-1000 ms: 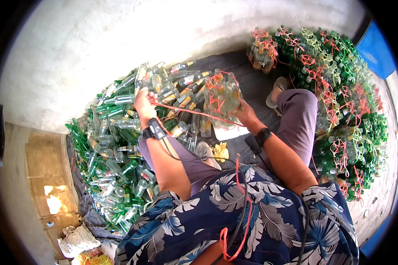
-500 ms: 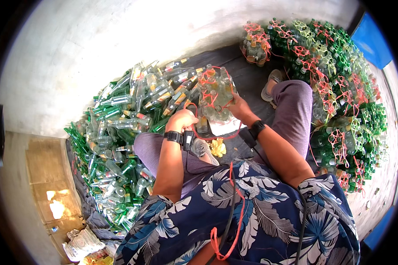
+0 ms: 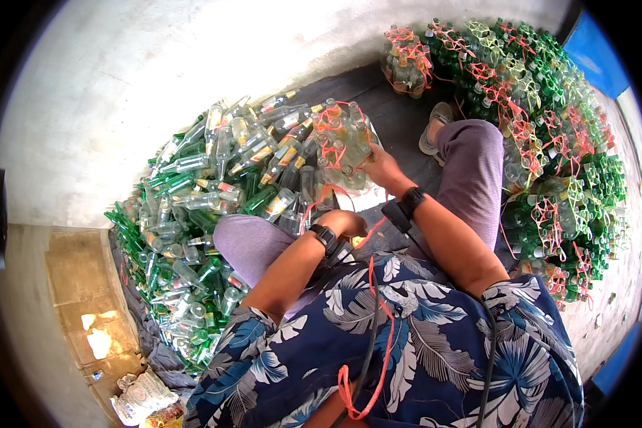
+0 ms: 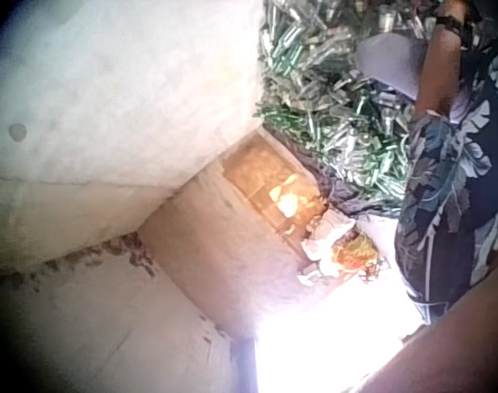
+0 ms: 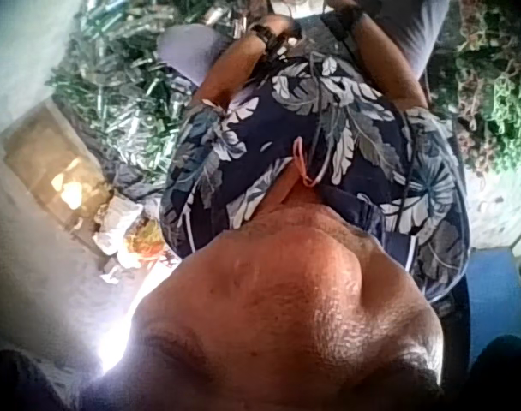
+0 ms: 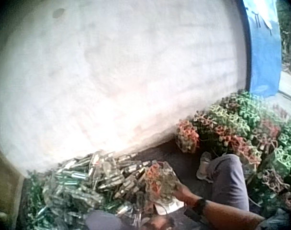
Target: The person sits on the floor and repeatedly picks up green glass bottles, threading them onto a red string to form a bundle. Completed bundles are placed to the side.
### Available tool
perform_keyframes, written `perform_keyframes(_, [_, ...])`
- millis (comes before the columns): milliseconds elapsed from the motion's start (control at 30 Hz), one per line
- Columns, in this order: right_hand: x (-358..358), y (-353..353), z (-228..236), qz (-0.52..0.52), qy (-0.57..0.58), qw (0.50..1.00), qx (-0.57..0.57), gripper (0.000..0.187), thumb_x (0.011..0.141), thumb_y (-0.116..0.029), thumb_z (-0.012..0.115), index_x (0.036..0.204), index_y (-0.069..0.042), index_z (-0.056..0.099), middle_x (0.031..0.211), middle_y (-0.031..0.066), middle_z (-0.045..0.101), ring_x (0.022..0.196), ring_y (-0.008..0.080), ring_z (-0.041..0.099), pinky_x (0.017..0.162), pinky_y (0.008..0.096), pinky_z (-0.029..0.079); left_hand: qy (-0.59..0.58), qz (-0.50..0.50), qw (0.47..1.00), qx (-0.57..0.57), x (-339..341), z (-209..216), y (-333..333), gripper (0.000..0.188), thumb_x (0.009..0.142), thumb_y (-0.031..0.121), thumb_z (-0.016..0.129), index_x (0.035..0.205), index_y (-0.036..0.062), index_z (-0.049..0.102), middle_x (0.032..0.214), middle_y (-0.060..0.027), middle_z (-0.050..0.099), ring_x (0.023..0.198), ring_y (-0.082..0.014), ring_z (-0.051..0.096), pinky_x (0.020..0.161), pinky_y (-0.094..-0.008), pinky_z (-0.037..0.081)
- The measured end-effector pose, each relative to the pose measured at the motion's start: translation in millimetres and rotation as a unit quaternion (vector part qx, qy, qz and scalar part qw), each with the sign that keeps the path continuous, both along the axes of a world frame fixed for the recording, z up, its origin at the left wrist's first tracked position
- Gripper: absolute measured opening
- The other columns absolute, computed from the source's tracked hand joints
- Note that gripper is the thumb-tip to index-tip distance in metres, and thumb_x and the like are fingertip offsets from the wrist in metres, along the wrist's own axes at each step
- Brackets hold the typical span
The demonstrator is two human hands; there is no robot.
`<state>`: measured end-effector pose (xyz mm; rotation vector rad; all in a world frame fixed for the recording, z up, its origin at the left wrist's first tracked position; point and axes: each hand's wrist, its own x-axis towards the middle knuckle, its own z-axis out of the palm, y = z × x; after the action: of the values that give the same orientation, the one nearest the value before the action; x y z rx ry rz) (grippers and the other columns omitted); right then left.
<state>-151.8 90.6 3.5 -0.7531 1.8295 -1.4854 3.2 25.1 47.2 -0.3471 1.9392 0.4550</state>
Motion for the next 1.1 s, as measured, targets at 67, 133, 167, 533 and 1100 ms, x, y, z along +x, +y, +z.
perform_keyframes(67, [-3.7,-0.7,-7.3,-0.003,-0.009,1.0,-0.023,0.054,0.084,-0.004,0.076,0.136,-0.002,0.061,0.12,0.0122,0.073,0.112,0.0172,0.066,0.098,0.0316,0.051,0.043,0.06,0.994,0.078,1.2,15.1,-4.9,0.052,0.1,0.039,0.06,0.139,0.005,0.06,0.094,-0.0119,0.076,0.08,-0.0215,0.072,0.068,-0.0385,0.056])
perform_keyframes(133, [-2.5,-3.5,-14.5,0.007,-0.019,0.999,-0.036,0.053,0.085,-0.003,0.075,0.136,-0.002,0.061,0.12,0.0124,0.073,0.113,0.0173,0.066,0.098,0.0319,0.051,0.056,0.251,0.934,0.247,13.6,-18.7,-16.3,0.056,0.107,0.032,0.053,0.156,0.0077,0.042,0.097,-0.013,0.076,0.084,-0.0235,0.075,0.068,-0.0364,0.059])
perform_keyframes(167, [-1.7,-2.7,-10.3,0.01,-0.015,1.0,-0.018,0.055,0.085,-0.002,0.074,0.138,-0.002,0.059,0.121,0.0109,0.072,0.112,0.0161,0.065,0.098,0.031,0.05,0.055,0.362,0.87,0.33,13.7,-21.7,-19.0,0.048,0.108,0.023,0.05,0.155,0.0109,0.046,0.1,-0.014,0.076,0.083,-0.0249,0.076,0.066,-0.0364,0.06])
perform_keyframes(533, [-1.0,-2.1,-3.8,0.003,-0.009,1.0,-0.015,0.055,0.085,-0.002,0.073,0.138,-0.004,0.06,0.121,0.0129,0.072,0.112,0.0203,0.067,0.097,0.0324,0.051,0.041,0.068,0.966,0.247,6.2,-41.2,4.6,0.035,0.098,0.035,0.06,0.113,0.0043,0.069,0.082,-0.0081,0.072,0.068,-0.0204,0.067,0.063,-0.0366,0.053])
perform_keyframes(1100, [-2.1,-3.7,-11.0,-0.002,0.039,0.999,0.012,0.056,0.085,-0.005,0.073,0.139,-0.003,0.059,0.12,0.0137,0.071,0.112,0.0208,0.066,0.097,0.0336,0.051,0.084,-0.132,0.979,0.13,4.9,-7.0,0.0,0.061,0.09,0.009,0.065,0.148,0.0232,0.057,0.104,-0.0096,0.074,0.083,-0.0219,0.071,0.065,-0.0318,0.055])
